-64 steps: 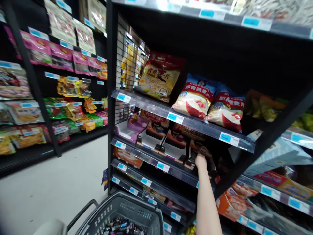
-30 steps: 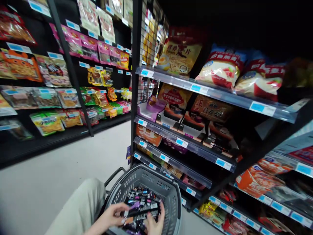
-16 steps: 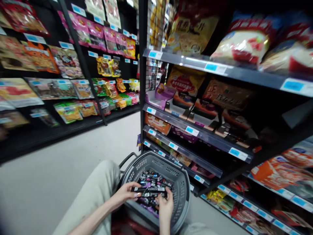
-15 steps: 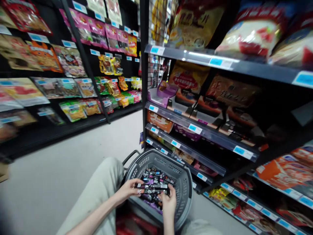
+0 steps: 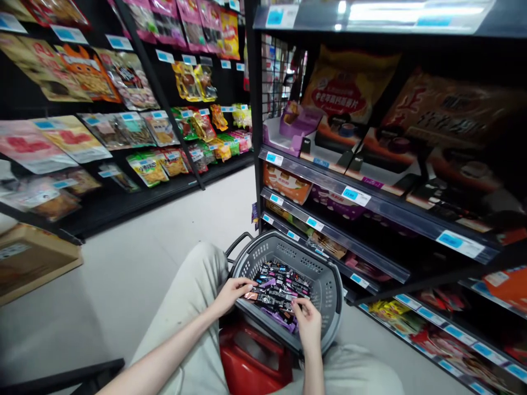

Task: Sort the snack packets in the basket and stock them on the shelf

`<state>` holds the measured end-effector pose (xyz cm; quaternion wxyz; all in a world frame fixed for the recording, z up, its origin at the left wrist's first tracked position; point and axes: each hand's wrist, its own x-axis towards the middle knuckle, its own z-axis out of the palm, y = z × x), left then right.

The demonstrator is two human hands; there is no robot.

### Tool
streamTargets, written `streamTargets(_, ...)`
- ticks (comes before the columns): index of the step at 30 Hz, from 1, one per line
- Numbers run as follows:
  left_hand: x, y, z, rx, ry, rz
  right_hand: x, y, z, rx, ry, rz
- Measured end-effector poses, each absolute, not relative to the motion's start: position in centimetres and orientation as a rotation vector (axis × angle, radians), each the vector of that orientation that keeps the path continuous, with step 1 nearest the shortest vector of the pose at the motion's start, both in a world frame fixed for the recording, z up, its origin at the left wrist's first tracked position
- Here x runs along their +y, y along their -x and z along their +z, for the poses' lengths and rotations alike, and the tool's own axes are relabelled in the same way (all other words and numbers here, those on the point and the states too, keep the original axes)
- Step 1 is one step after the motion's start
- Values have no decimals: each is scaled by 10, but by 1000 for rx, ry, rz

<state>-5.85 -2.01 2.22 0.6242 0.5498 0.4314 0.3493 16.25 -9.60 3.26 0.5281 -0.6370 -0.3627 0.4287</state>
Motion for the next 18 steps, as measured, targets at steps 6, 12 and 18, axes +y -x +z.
streamTargets(6,-19,58,19,1029,-1265,826,-93,-155,32,-690,1476,1135)
streamTargets(12,-22,55,16,891,-1061,888,-94,-150,35,-588,1369,1168)
streamTargets(18,-23,52,12,860,-893,914,-92,-145,31,-570,1322,1149)
